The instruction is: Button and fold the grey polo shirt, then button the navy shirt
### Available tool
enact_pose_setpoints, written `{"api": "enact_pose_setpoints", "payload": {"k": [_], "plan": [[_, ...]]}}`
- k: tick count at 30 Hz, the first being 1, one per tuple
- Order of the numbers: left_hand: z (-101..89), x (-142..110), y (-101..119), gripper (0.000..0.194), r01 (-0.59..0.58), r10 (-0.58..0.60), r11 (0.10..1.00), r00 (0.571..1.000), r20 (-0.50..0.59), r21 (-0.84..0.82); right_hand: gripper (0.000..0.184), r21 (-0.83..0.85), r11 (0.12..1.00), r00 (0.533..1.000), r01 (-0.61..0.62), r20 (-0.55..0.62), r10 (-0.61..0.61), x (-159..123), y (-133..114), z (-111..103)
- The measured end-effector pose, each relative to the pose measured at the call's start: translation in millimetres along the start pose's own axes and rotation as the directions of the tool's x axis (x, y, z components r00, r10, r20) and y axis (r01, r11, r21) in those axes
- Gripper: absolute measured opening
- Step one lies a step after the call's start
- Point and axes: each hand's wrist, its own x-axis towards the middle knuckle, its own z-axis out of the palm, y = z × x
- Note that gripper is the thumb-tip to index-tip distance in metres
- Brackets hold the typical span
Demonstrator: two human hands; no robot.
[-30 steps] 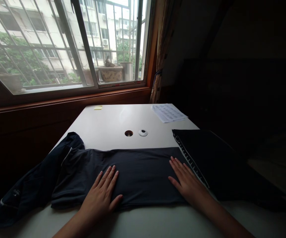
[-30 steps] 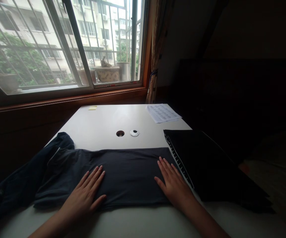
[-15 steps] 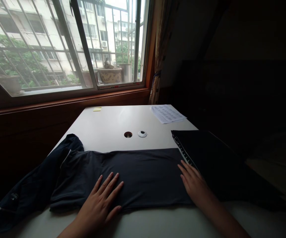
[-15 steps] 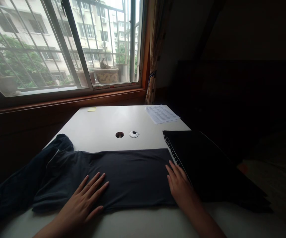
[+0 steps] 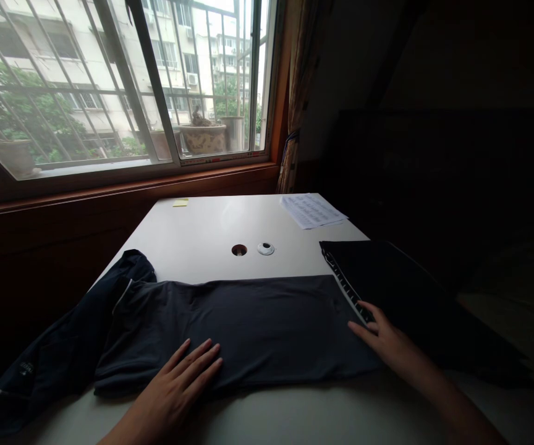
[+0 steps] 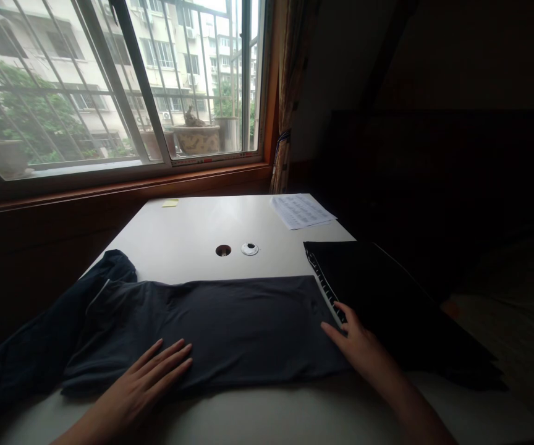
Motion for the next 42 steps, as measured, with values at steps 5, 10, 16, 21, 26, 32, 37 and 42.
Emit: {"api": "enact_pose_setpoints", "payload": {"k": [5,10,16,21,26,32,37,42], "plan": [[1.1,-3.7,0.8,0.084,0.005,-0.005,1.000,0.999,0.033,-0.021,0.089,0.344,0.939,0.986,0.024,0.145,-0.078,25.3,-16.0,-0.4],[-4.8,-4.4,1.0,0.072,-0.030,0.030,1.000,0.999,0.013,-0.008,0.084,0.375,0.927,0.985,-0.015,0.163,-0.050,35.7,-38.6,2.8],[-4.0,-2.8,-5.3,0.057,-0.072,0.073,0.997,0.997,-0.040,0.020,0.089,0.106,0.989,0.992,0.099,0.072,-0.107,33.0,-35.5,14.1],[-1.3,4.1,-8.8,0.051,-0.101,0.097,0.994,0.992,-0.083,-0.047,0.083,0.310,0.923,0.963,0.226,0.074,-0.261,32.8,-38.7,7.3],[-5.4,15.5,-2.0,0.052,-0.100,0.092,0.980,0.994,-0.054,-0.173,0.091,0.528,0.830,0.945,0.178,0.145,-0.295,35.8,-60.2,-31.7],[-11.4,50.8,22.1,0.048,-0.121,0.111,0.961,0.992,-0.055,-0.247,0.089,0.581,0.788,0.932,0.204,0.131,-0.338,51.6,-68.3,-81.9],[-6.5,99.0,61.1,0.043,-0.122,0.120,0.938,0.992,-0.026,-0.325,0.079,0.535,0.816,0.953,0.220,0.060,-0.297,64.1,-58.8,-131.4],[-12.1,124.7,66.6,0.048,-0.123,0.115,0.912,0.992,-0.043,-0.391,0.072,0.363,0.893,0.963,0.266,-0.063,-0.261,74.5,-22.3,-165.0]]}}
